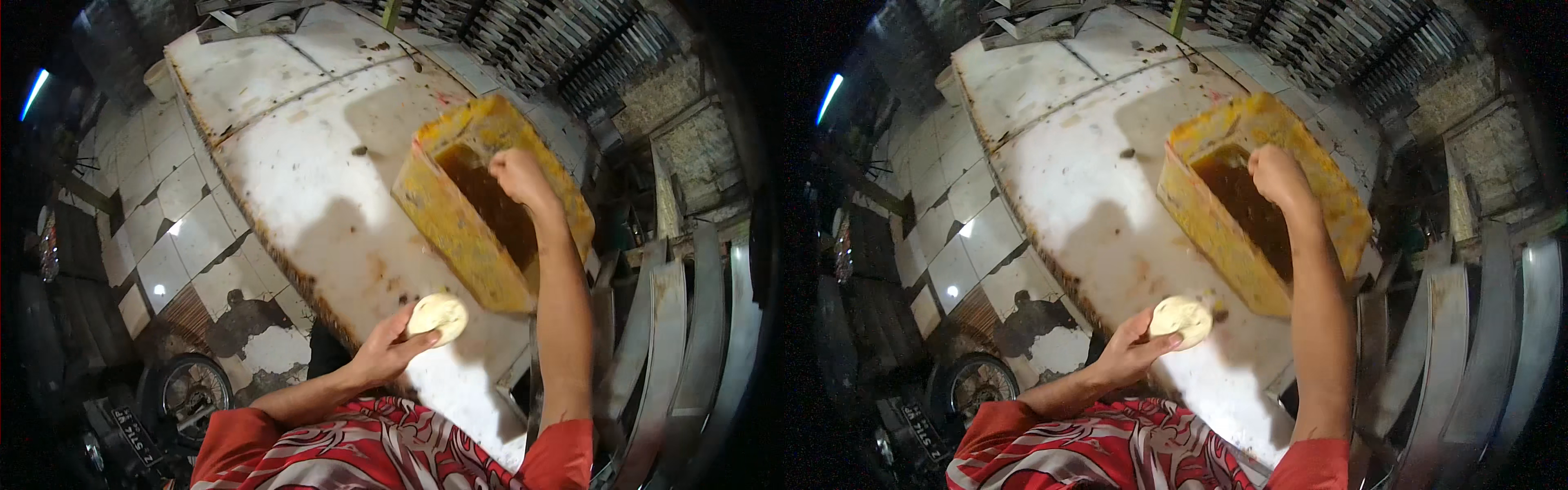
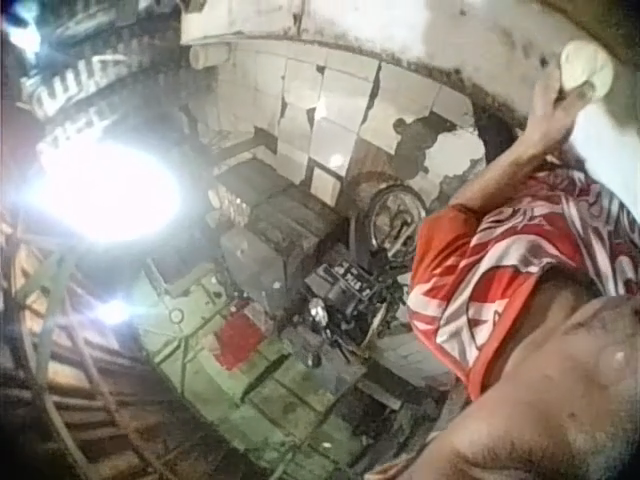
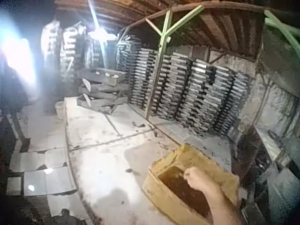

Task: The recorder takes portions of dough, fills them with a yellow paste using a spoon, seals them, and arranges them on stacked metal baking trays.

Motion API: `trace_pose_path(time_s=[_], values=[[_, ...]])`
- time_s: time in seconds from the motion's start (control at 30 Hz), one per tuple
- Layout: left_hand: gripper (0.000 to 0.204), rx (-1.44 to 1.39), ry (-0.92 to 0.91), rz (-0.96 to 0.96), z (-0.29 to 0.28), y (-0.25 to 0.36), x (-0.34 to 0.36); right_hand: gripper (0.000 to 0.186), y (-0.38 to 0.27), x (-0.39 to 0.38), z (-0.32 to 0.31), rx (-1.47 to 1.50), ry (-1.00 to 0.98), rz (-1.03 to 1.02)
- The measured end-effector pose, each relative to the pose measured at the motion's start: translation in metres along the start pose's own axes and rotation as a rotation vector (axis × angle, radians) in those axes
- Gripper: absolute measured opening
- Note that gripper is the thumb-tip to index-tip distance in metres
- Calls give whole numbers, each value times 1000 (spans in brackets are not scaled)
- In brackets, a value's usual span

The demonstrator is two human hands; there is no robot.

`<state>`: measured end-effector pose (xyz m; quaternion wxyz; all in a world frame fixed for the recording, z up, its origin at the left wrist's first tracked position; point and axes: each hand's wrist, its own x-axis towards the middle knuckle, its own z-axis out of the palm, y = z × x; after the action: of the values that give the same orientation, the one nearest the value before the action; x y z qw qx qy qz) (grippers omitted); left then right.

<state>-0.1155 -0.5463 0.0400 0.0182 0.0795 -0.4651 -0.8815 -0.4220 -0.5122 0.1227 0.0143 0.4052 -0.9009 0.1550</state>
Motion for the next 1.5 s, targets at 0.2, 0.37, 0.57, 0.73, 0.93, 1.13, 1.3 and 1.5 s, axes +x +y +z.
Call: trace_pose_path(time_s=[0.2,0.37,0.57,0.73,0.93,1.13,1.3,1.5], values=[[42,-140,19,-305,-91,39,24,23,13,68,90,30,-724,-158],[36,-202,67,-371,-133,58,59,19,39,25,105,132,-929,-175],[46,-252,-72,-331,-118,86,92,21,38,-1,9,319,-1148,355],[47,-518,-65,-351,-86,79,91,18,9,-80,-57,783,-531,556],[43,-651,2,-411,-17,70,82,23,-56,-180,-9,603,190,249],[40,-890,88,-339,11,33,38,25,-42,-257,100,457,599,110],[68,-456,101,55,17,9,-24,23,-2,-359,131,521,443,207],[71,-517,132,41,43,-46,-94,22,-23,-407,116,-7,420,166]])
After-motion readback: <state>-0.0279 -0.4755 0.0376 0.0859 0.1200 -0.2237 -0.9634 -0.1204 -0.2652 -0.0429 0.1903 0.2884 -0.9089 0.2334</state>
